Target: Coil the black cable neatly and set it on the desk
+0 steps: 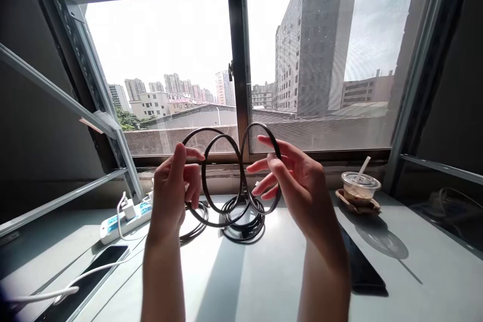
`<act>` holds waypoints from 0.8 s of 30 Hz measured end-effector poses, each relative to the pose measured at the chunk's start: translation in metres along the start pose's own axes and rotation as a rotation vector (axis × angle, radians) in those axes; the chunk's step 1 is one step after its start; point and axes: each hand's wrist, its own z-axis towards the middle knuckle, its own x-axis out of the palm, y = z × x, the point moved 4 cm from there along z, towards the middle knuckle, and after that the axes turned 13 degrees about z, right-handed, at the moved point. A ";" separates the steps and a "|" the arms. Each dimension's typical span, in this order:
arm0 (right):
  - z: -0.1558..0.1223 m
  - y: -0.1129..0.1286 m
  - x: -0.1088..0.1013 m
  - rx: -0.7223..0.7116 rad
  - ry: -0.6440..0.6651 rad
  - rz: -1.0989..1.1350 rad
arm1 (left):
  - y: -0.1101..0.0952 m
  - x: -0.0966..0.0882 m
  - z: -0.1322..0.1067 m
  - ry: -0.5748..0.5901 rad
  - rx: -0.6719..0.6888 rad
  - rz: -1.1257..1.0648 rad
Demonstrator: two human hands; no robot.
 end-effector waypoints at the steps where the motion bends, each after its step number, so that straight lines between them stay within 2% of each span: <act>1: 0.001 0.000 -0.004 -0.013 -0.048 0.027 | 0.001 -0.006 0.001 -0.019 -0.003 0.001; 5: 0.004 0.003 -0.018 -0.098 -0.264 0.204 | 0.009 -0.026 0.008 -0.130 -0.014 -0.023; 12: 0.002 0.011 -0.045 -0.123 -0.689 0.607 | 0.032 -0.054 0.024 -0.557 0.029 -0.143; 16: 0.003 0.009 -0.055 -0.156 -0.790 0.671 | 0.043 -0.063 0.026 -0.716 0.016 -0.172; 18: 0.006 0.004 -0.055 -0.155 -0.765 0.642 | 0.043 -0.062 0.026 -0.659 0.001 -0.133; 21: 0.012 -0.002 -0.046 -0.210 -0.636 0.476 | 0.040 -0.048 0.029 -0.368 -0.087 -0.039; 24: 0.017 -0.006 -0.027 -0.301 -0.446 0.236 | 0.033 -0.024 0.024 -0.066 -0.208 0.036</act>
